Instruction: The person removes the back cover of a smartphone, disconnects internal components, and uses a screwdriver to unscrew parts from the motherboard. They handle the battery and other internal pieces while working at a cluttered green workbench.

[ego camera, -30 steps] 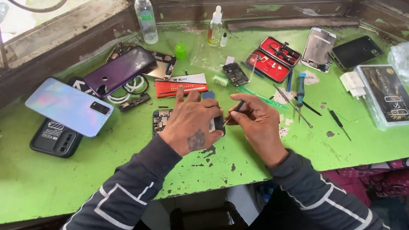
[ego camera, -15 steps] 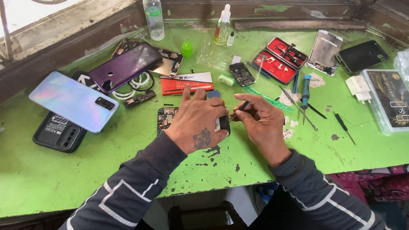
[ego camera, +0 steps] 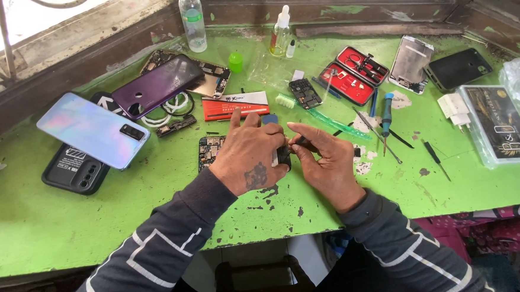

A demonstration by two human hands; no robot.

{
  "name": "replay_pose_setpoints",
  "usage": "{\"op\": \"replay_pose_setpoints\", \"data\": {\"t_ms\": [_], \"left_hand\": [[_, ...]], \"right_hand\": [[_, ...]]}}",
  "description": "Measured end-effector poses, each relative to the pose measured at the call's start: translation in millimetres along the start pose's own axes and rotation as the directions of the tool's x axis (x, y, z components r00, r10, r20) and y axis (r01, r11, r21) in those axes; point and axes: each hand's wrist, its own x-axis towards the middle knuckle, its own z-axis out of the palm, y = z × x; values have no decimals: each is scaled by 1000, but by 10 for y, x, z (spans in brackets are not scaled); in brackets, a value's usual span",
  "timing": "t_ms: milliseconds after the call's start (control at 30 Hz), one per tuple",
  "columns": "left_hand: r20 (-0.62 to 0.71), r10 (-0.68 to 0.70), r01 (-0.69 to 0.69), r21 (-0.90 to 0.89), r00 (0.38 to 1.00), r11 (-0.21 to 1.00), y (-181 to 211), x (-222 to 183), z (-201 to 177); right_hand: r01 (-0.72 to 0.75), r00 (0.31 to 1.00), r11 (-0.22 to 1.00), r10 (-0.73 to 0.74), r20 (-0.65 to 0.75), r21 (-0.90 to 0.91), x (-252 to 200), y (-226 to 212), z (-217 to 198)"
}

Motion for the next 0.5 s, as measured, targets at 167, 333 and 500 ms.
{"op": "replay_pose_setpoints", "data": {"t_ms": [167,333,500], "left_hand": [[9,-9,9,5,1000,1000,-2,7,22],[14,-13,13,3,1000,1000,-7,15,40],[8,-10,10,6,1000,1000,0,11,26]], "right_hand": [[3,1000,1000,-3,3,-4,4,-1,-6],[15,1000,1000,-15,23,-17,5,-28,-18],[20,1000,1000,-19,13,-21,1,4,-14]]}}
